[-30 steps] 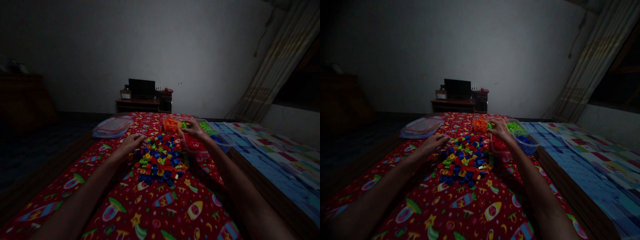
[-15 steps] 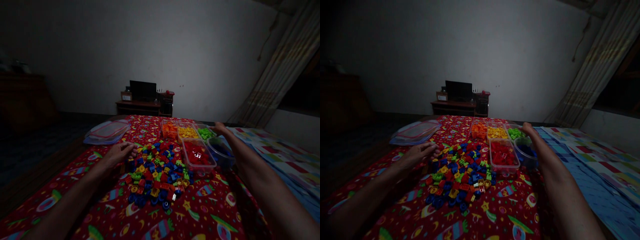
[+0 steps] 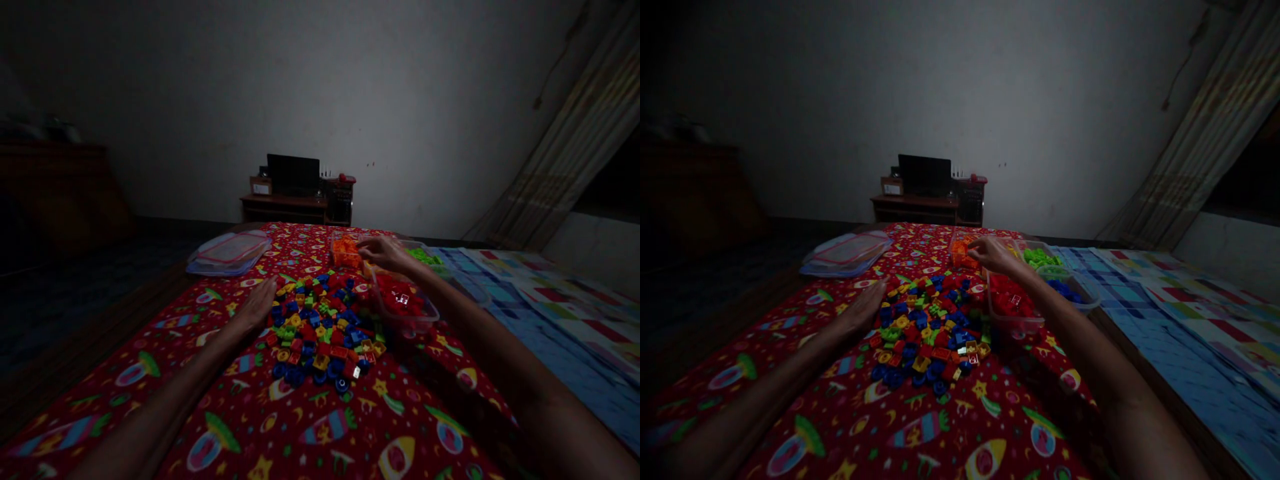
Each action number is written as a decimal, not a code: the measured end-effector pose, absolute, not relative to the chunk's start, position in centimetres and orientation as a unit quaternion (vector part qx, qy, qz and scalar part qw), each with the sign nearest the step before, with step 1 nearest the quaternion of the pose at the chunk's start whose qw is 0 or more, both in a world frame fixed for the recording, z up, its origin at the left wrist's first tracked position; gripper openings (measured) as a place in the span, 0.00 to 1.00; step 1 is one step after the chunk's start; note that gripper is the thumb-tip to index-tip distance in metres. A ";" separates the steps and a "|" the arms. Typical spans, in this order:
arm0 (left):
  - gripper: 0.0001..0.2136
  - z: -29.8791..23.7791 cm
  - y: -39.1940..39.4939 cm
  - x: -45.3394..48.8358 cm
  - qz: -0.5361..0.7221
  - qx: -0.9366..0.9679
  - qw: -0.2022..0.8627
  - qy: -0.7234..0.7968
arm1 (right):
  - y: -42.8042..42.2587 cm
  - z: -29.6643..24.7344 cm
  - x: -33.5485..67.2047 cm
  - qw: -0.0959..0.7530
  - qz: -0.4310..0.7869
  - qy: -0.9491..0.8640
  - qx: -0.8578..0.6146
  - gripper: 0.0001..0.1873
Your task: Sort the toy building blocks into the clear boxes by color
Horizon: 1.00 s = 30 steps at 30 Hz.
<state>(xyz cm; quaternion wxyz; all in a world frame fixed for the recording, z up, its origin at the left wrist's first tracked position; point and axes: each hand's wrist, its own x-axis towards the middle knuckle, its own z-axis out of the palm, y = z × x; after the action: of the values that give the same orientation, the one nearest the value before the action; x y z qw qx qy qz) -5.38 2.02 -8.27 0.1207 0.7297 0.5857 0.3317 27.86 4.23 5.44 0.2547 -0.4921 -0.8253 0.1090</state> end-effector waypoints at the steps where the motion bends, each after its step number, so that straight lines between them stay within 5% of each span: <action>1: 0.30 -8.4 1.9 -4.9 0.322 0.733 0.138 0.582 | 4.0 4.8 26.0 0.226 0.105 -0.845 -0.473 0.17; 10: 0.30 -7.1 0.8 0.4 0.290 0.798 0.227 0.477 | 6.2 0.1 17.4 0.065 0.085 -0.881 -0.460 0.23; 15: 0.27 -4.9 -0.1 -0.3 0.319 0.777 0.199 0.504 | 5.5 0.0 18.8 0.047 0.085 -0.887 -0.451 0.13; 18: 0.22 -3.9 -0.3 -0.9 0.338 0.760 0.158 0.533 | 3.8 0.5 20.4 0.066 0.110 -0.900 -0.418 0.10; 25: 0.18 -2.7 -1.1 -0.7 0.321 0.783 0.136 0.515 | -0.5 1.0 23.3 0.202 0.193 -0.846 -0.455 0.22; 30: 0.14 -3.0 -1.4 -0.1 0.305 0.835 0.102 0.447 | -2.2 0.8 23.5 0.279 0.179 -0.809 -0.485 0.17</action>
<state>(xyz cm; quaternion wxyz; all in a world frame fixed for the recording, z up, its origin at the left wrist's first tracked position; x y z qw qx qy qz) -0.05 -1.41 -2.96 0.1020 0.8346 0.4470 0.3054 23.51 -2.21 0.82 0.2789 -0.4854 -0.8091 0.1789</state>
